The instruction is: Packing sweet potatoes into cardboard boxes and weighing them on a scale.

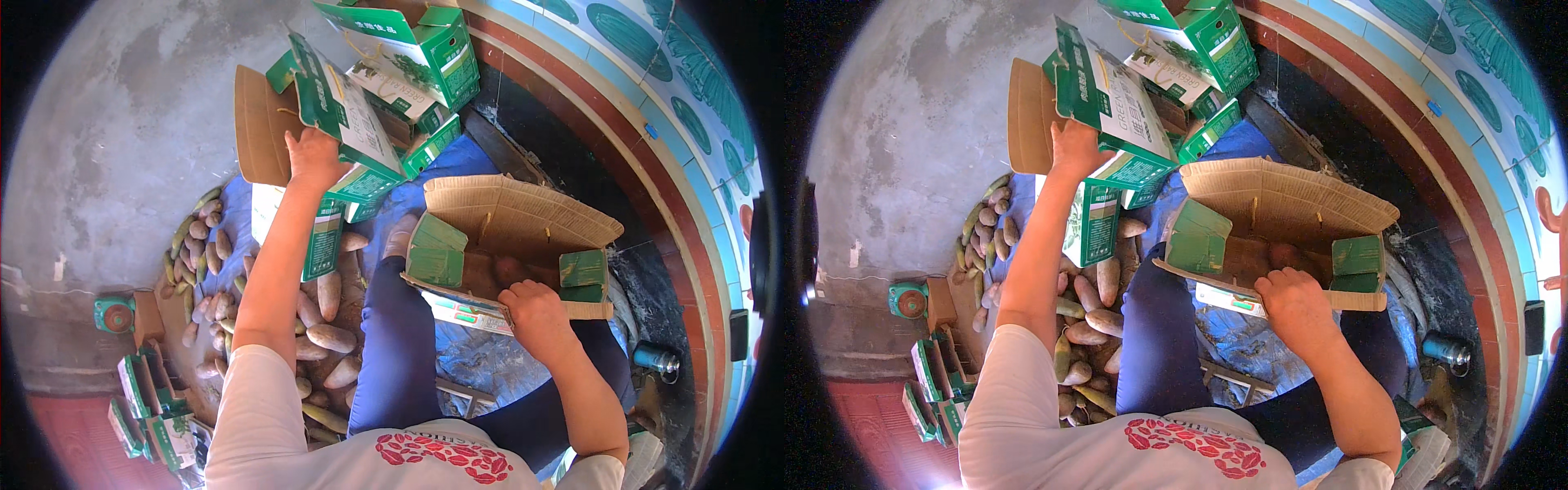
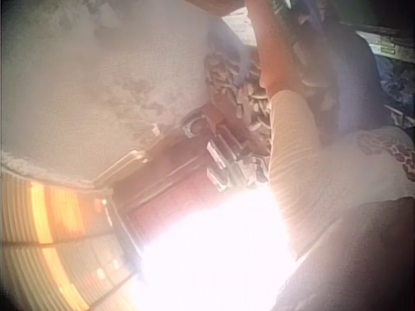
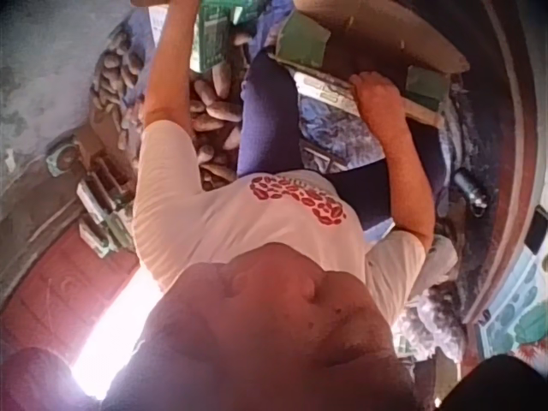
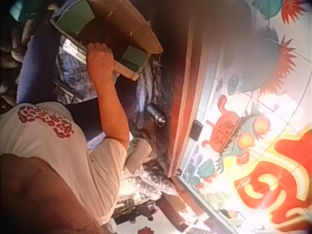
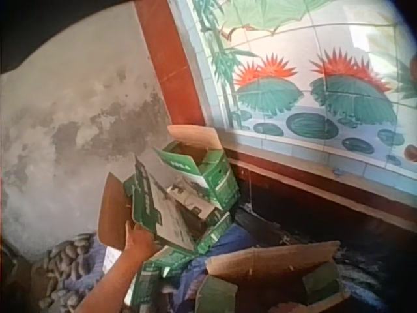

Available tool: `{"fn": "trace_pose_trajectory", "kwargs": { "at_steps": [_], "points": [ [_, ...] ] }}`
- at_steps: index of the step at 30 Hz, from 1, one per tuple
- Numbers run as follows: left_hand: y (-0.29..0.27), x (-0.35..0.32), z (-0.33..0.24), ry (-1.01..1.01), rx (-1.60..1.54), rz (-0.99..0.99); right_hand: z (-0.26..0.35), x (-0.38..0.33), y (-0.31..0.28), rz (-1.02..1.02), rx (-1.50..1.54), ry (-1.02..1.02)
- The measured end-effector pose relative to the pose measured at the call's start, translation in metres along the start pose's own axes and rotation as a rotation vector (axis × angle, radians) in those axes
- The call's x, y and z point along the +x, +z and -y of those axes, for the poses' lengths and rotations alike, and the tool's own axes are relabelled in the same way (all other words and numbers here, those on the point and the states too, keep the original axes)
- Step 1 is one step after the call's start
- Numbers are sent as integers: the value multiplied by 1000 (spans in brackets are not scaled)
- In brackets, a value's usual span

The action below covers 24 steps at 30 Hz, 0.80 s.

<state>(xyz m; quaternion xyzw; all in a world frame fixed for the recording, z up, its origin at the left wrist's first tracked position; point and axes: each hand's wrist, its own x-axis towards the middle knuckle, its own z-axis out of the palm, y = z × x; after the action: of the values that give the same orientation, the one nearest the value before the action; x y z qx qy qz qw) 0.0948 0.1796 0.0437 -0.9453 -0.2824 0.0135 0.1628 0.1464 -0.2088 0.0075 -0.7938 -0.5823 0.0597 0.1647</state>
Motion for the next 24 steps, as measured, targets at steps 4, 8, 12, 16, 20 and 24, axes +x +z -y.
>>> {"fn": "trace_pose_trajectory", "kwargs": {
  "at_steps": [4,8,12,16,20,24],
  "points": [
    [9,5,3,-64,-138,31,1,2,0,-5,13,-8],
    [15,19,0,-124,-399,-153,1,2,1,4,4,-6],
    [9,40,-8,-128,-390,-203,0,2,0,5,2,-1],
    [10,61,-5,-54,-389,-221,-1,3,0,17,2,-8],
    [5,70,-10,-35,-173,-183,-1,4,-1,22,-1,-10],
    [24,70,-12,-13,-89,-488,-1,4,1,5,1,-9]
  ]
}}
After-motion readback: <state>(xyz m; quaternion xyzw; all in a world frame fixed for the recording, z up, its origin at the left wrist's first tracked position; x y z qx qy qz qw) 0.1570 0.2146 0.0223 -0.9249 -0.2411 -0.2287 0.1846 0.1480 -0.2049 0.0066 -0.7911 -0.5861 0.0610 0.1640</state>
